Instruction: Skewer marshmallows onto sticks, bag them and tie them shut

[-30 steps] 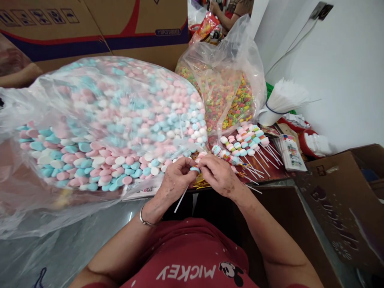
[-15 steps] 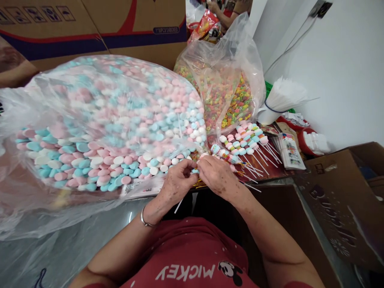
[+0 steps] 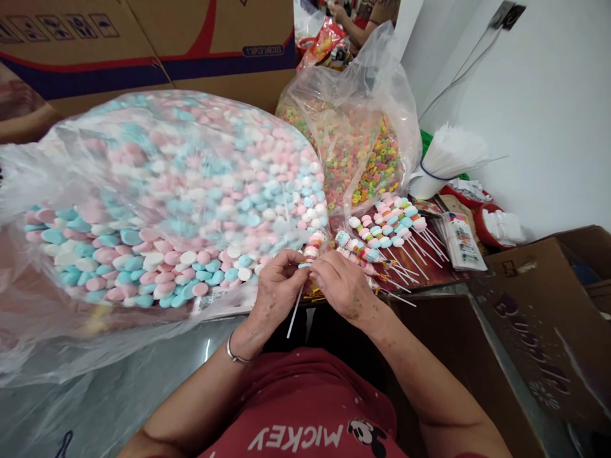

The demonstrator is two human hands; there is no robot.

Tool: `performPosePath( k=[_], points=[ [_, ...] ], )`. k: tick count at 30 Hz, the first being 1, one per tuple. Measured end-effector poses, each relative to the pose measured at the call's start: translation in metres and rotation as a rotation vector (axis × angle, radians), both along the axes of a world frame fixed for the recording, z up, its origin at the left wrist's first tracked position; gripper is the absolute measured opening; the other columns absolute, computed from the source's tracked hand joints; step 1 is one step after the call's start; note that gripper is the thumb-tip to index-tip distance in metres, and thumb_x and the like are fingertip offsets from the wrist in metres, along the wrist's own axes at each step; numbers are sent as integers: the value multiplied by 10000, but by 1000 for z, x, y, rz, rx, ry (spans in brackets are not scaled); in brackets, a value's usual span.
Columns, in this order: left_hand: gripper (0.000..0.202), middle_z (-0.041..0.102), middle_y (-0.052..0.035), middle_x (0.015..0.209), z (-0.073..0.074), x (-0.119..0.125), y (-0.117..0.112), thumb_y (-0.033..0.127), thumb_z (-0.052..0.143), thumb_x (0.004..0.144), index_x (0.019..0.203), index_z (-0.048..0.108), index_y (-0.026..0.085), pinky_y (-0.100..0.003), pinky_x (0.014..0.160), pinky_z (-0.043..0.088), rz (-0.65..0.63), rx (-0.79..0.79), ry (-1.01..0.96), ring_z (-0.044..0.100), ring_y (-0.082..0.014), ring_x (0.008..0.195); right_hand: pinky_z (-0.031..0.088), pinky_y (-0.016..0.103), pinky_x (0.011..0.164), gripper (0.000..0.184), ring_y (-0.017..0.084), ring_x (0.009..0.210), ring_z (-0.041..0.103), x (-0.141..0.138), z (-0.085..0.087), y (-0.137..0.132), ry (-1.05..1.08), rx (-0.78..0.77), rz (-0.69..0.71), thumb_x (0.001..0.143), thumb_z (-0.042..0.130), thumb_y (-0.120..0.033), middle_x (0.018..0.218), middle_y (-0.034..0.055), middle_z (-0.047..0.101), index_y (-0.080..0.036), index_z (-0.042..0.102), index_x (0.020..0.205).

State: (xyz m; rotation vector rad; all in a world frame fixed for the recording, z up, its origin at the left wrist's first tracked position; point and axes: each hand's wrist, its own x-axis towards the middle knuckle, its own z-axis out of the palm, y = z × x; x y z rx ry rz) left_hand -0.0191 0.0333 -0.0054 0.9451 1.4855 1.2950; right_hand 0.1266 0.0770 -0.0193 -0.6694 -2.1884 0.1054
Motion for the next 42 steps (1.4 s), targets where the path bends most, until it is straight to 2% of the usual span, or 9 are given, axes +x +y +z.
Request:
performPosePath(
  k=[6,10,16,19,24,28,31,37,42],
  points=[
    [240,644,34,756,4,10,3,276,750,694,833,571,197,-211,619,507,178,113,-220,612,-102,638,487,258,583,165,158,616,613,-3,-1,-35,139,-415,-80,950,510,-346,729,21,645,-185,545,964],
    [230,600,45,735,1,17,3,227,742,660,782,551,194,-193,612,465,197,142,-249,561,-88,632,479,228,504,150,143,532,622,-13,-14,-45,212,-569,-100,967,421,-242,675,1,669,-187,549,1022],
    [433,680,-28,889,8,21,11,279,735,642,1031,553,219,-283,694,513,151,201,-546,651,-173,760,593,298,716,246,219,861,729,0,-24,-27,231,-246,-151,978,399,-208,984,118,745,-195,617,1094],
    [518,697,-74,1027,20,15,25,402,781,633,1065,550,236,-292,633,516,200,282,-536,680,-211,798,598,277,688,306,211,780,741,2,-35,-16,175,-35,-64,967,445,-180,961,130,758,-143,578,1241],
    [353,623,13,583,37,5,36,385,764,666,895,546,228,-214,383,282,239,215,-491,498,-120,422,584,265,625,510,197,661,726,-1,-48,-14,81,245,-30,890,591,-116,932,113,772,-121,506,1393],
    [333,503,67,515,40,6,38,354,761,645,848,530,226,-241,397,351,235,229,-572,430,-96,375,567,259,597,426,202,682,728,-3,-45,-14,96,233,-13,901,578,-129,951,131,769,-134,571,1327],
    [354,485,69,536,40,9,37,385,762,657,856,518,223,-237,385,341,211,236,-644,384,-79,371,563,251,606,264,190,676,717,-6,-31,-17,210,-49,47,960,496,-222,878,121,764,-145,663,1149],
    [522,464,94,532,33,17,28,518,824,603,890,522,203,-192,370,298,169,201,-745,352,-53,381,314,200,386,369,84,436,368,-15,2,-34,425,-1095,194,939,482,-468,517,-46,412,-187,584,723],
    [466,527,73,561,26,24,18,421,869,639,890,572,166,-198,467,397,138,244,-740,489,-74,478,274,204,418,332,75,454,292,-18,9,-33,535,-1241,165,905,499,-465,530,-71,330,-180,580,754]
  ],
)
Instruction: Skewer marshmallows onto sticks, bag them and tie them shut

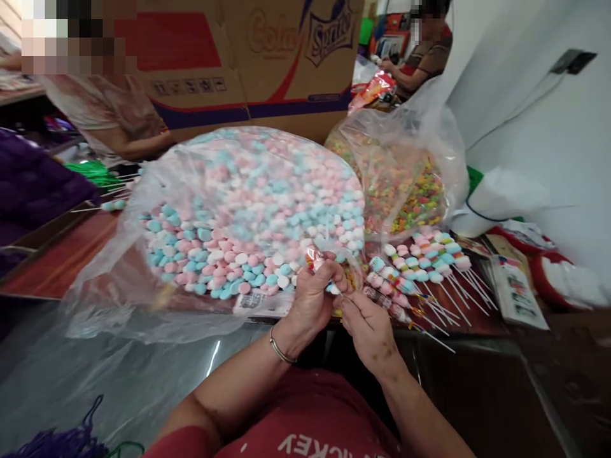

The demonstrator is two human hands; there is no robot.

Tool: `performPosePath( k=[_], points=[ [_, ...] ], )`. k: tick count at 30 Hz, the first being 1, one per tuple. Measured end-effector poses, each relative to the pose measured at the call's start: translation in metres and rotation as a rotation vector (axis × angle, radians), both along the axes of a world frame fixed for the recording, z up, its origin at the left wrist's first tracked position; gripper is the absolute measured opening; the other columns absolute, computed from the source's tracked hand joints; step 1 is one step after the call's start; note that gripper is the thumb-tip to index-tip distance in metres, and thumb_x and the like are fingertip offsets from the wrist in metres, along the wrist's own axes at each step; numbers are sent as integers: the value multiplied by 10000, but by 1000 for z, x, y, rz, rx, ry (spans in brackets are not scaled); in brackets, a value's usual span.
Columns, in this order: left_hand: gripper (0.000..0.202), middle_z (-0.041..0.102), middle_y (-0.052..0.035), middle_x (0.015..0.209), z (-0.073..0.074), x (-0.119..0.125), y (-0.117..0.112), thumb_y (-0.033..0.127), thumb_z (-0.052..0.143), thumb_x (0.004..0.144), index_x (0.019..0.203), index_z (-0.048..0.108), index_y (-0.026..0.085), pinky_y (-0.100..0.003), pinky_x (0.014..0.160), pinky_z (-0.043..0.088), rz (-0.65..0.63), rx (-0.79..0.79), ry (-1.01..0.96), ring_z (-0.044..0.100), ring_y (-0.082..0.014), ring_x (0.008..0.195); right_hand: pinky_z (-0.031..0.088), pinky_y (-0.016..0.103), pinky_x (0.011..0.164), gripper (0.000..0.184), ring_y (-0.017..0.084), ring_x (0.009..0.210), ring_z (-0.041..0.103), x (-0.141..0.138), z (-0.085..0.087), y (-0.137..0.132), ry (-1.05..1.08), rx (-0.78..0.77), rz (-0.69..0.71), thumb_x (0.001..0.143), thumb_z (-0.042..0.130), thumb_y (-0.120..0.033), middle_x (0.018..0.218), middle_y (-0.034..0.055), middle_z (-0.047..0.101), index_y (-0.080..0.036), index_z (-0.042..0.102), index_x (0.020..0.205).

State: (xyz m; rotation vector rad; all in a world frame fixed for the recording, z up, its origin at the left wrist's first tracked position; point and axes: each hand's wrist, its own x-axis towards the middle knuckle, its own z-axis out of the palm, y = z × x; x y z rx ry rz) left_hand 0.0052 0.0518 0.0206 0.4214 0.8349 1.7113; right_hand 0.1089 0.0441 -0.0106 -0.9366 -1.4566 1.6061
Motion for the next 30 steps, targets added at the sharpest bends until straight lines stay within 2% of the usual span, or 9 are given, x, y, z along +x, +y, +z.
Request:
performPosePath(
  k=[6,8,13,14,16,20,24,26,30],
  points=[
    [472,681,-52,814,-13,0,-7,559,762,711,920,653,150,-330,760,515,-115,-30,85,655,-209,834,467,236,609,287,143,658,600,11,4,9,-239,437,-175,946,446,-331,755,30,671,-189,681,863],
    [423,690,-70,933,-17,-11,-11,527,688,793,1012,636,169,-357,806,519,-17,-45,228,655,-217,899,475,224,604,271,140,651,634,17,4,13,-334,592,-192,953,446,-271,775,29,712,-195,698,890],
    [393,572,-96,1254,4,-51,-25,194,613,865,1246,522,233,-428,993,464,517,276,1288,542,-246,1204,469,224,612,256,129,619,646,35,3,22,-511,984,-212,960,452,-181,781,42,746,-181,705,920],
    [420,559,-112,1278,13,-56,-27,156,615,847,1252,522,221,-475,1042,430,471,386,1550,515,-275,1244,468,228,621,253,130,628,646,39,4,23,-538,1036,-201,963,454,-178,786,47,747,-177,704,921],
    [423,562,-139,1310,31,-63,-27,122,596,843,1254,521,191,-527,1086,387,168,569,1976,473,-320,1307,465,236,640,242,134,652,642,45,7,26,-590,1101,-155,968,460,-178,788,56,741,-167,699,932],
    [215,668,-135,1117,49,-64,-18,172,538,914,1124,573,147,-613,1114,304,-176,646,2355,515,-347,1252,415,256,616,245,132,644,591,54,18,30,-690,1216,-27,974,445,-157,712,37,689,-162,681,907],
    [157,658,-73,836,40,-70,-9,202,444,971,992,585,137,-369,802,523,-572,594,2262,633,-211,798,360,287,600,253,140,642,533,57,30,34,-741,1329,85,962,473,-151,653,13,620,-168,641,774],
    [181,640,-42,798,34,-74,-7,254,446,986,1003,586,141,-262,630,469,-742,489,2091,590,-163,680,380,318,669,234,169,709,533,56,36,36,-798,1397,29,955,492,-146,701,36,630,-157,644,776],
    [255,593,16,732,31,-75,-8,371,461,989,988,606,160,-224,602,392,-890,248,1745,519,-120,629,387,435,908,185,229,874,539,49,44,34,-814,1488,-63,956,492,-160,869,86,676,-116,669,987]
  ],
)
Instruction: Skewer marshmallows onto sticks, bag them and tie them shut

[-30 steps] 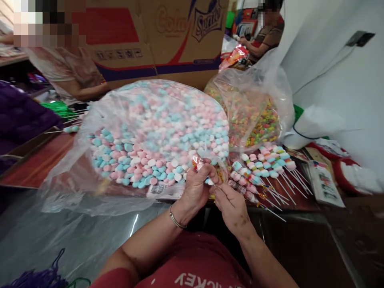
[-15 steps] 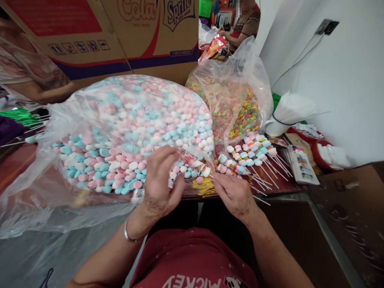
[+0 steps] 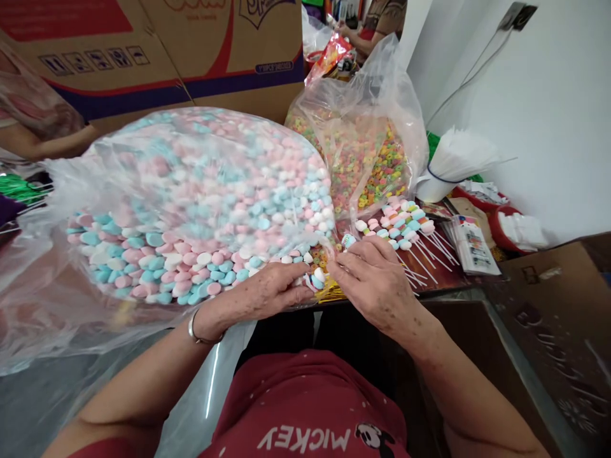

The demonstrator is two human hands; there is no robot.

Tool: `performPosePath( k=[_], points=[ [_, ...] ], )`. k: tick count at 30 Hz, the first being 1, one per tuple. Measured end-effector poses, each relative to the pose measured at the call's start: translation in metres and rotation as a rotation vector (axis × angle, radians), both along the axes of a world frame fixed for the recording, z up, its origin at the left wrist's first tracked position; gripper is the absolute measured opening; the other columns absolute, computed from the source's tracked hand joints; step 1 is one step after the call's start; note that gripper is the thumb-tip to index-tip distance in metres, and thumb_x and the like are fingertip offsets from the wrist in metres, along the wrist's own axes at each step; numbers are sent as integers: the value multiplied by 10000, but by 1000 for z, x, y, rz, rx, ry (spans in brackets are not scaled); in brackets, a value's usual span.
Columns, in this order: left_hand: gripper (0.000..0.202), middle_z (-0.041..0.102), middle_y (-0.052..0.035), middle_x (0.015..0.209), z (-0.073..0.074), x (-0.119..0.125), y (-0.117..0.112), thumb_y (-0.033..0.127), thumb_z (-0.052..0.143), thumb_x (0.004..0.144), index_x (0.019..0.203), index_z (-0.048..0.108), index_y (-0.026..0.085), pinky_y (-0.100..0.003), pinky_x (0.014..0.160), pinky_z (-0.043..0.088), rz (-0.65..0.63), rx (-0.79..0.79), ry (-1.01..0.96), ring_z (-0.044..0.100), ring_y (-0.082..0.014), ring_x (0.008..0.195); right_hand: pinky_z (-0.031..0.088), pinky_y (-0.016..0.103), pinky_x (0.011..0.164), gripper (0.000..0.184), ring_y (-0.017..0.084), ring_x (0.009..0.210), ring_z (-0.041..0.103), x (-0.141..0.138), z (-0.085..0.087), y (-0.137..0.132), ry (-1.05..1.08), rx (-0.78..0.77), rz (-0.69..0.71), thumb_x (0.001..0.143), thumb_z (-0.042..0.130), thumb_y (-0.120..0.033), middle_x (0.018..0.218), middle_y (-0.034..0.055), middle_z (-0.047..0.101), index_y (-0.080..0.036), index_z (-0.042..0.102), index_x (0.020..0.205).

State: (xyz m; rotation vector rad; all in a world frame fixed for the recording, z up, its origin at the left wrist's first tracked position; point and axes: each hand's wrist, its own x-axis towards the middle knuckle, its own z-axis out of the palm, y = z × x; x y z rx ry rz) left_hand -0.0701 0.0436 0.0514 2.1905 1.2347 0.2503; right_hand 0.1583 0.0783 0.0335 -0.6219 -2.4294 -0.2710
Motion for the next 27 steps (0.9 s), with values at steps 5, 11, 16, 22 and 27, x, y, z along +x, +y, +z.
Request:
performPosePath(
  k=[5,11,16,22,27],
  points=[
    [333,590,11,782,0,4,-3,412,471,972,1157,581,158,-235,620,387,108,-150,-139,502,-129,674,393,409,885,211,217,887,543,-7,2,-2,16,-73,56,957,450,-130,834,85,673,-121,659,989],
    [303,571,3,780,-6,5,-7,384,494,958,1143,592,165,-225,576,417,171,-406,-430,512,-120,643,376,382,817,171,204,787,486,-10,5,0,51,-177,109,915,514,-205,721,48,631,-149,655,837],
    [253,584,20,707,-13,7,-11,178,497,871,1091,621,180,-232,597,431,222,-367,-458,518,-123,625,363,378,800,206,206,776,468,-20,1,-5,83,-98,23,896,497,-149,682,43,606,-163,635,743],
    [228,619,-2,807,-11,9,-9,231,521,814,1008,626,174,-254,624,411,261,-253,-471,524,-150,698,338,367,755,232,193,730,457,-26,-3,-5,124,-13,-16,876,491,-102,628,31,569,-161,612,687],
    [169,488,49,672,-17,11,-8,263,566,817,945,619,165,-227,534,292,330,-154,-369,378,-102,583,313,353,730,239,183,708,443,-27,-4,-2,110,10,-18,878,506,-106,612,21,556,-171,595,666]
  ],
)
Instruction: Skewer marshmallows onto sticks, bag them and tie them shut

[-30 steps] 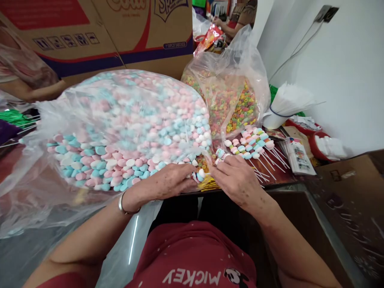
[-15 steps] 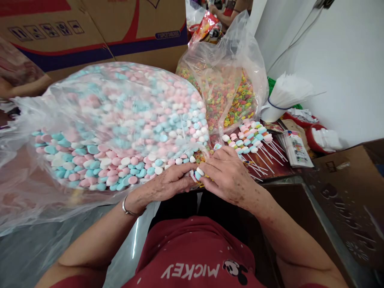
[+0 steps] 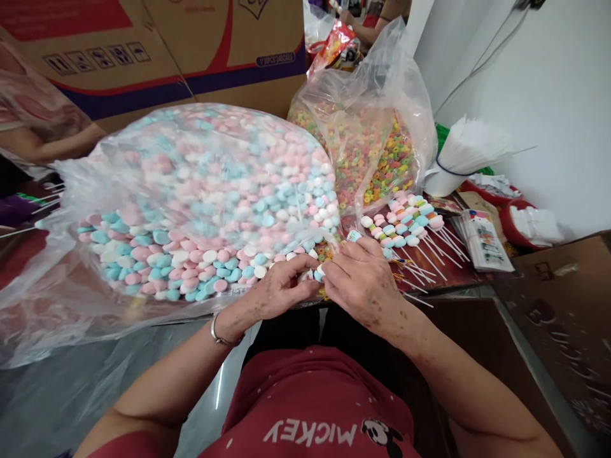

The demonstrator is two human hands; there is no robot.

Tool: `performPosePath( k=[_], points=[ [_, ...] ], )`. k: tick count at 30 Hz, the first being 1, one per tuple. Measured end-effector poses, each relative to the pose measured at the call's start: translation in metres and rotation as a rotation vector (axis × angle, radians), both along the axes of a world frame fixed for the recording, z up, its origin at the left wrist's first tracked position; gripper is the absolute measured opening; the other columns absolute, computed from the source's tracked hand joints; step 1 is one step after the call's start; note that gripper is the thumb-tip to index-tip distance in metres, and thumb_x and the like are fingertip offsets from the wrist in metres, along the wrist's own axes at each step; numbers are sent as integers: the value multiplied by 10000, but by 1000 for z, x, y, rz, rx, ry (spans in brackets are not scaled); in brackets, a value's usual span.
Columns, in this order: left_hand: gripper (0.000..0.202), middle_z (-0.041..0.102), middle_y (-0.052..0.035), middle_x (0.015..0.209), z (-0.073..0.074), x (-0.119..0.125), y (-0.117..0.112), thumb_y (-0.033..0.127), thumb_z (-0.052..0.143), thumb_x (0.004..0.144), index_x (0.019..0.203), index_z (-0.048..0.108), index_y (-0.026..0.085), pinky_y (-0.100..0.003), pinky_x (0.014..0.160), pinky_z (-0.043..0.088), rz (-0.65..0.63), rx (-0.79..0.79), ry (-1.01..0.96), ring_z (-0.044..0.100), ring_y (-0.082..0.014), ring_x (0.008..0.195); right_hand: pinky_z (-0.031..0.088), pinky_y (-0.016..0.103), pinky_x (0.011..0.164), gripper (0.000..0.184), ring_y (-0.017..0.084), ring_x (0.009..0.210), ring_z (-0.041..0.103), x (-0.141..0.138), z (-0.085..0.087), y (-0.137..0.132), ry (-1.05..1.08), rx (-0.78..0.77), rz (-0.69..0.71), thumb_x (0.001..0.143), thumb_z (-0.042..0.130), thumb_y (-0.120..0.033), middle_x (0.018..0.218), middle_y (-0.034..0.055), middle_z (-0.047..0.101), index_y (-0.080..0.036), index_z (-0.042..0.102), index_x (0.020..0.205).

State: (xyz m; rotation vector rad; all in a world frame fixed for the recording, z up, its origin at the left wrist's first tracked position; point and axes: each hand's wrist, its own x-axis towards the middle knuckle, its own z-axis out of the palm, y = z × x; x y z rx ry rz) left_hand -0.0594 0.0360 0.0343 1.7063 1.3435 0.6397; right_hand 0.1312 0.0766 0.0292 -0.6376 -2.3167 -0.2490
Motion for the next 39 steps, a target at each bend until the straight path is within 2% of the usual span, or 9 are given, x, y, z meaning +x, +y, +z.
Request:
performPosePath(
  k=[3,7,13,17,21,25,30,34,39],
  points=[
    [178,429,65,620,-1,1,1,209,536,792,937,624,160,-219,525,278,9,-14,23,353,-95,561,306,352,730,259,186,722,447,-1,-2,1,-10,-11,-2,887,497,-117,610,22,553,-179,580,649],
    [185,439,62,638,5,2,1,297,573,843,953,624,157,-217,531,291,-39,-16,70,363,-95,571,307,353,736,254,182,727,461,0,-2,2,-21,-42,23,900,506,-123,627,19,569,-182,589,667],
    [208,486,54,680,-5,0,-1,301,548,902,1064,576,174,-228,577,341,4,211,145,417,-105,591,297,355,695,199,183,677,461,5,-3,9,-13,-72,36,886,542,-127,641,27,599,-173,615,706],
    [186,493,43,691,-13,-4,-2,297,545,908,1042,599,180,-216,541,328,-6,278,65,402,-92,561,303,338,723,189,172,701,490,8,-6,14,20,-204,95,899,538,-165,670,18,615,-175,625,731],
    [167,514,31,718,-12,-6,-2,287,563,889,1006,594,173,-206,500,313,7,183,-72,392,-82,543,298,340,722,199,170,704,482,7,-3,15,13,-223,99,901,541,-177,671,14,612,-174,622,719],
    [187,574,0,785,-11,-5,-2,313,616,870,989,553,183,-214,553,422,68,8,-293,532,-105,615,316,369,748,208,189,725,464,2,3,13,-10,-123,43,904,526,-164,663,25,610,-174,627,722],
    [332,642,-19,852,-21,-1,-4,381,700,828,1036,510,207,-249,640,504,80,-129,-572,620,-133,684,350,435,910,191,203,835,508,0,5,12,14,-72,47,926,489,-163,760,29,649,-199,657,841],
    [436,677,-44,950,-30,9,-6,360,731,807,1132,487,203,-255,691,504,180,-24,-612,638,-154,788,375,462,957,179,231,1034,531,1,0,9,158,3,0,914,512,-138,1026,63,684,-221,646,998],
    [438,704,-71,1037,-42,22,-7,311,722,814,1164,480,207,-265,738,511,398,166,-498,651,-161,843,445,362,777,111,200,834,538,0,-9,1,286,-87,-35,906,534,-137,866,64,655,-197,627,894]
  ],
)
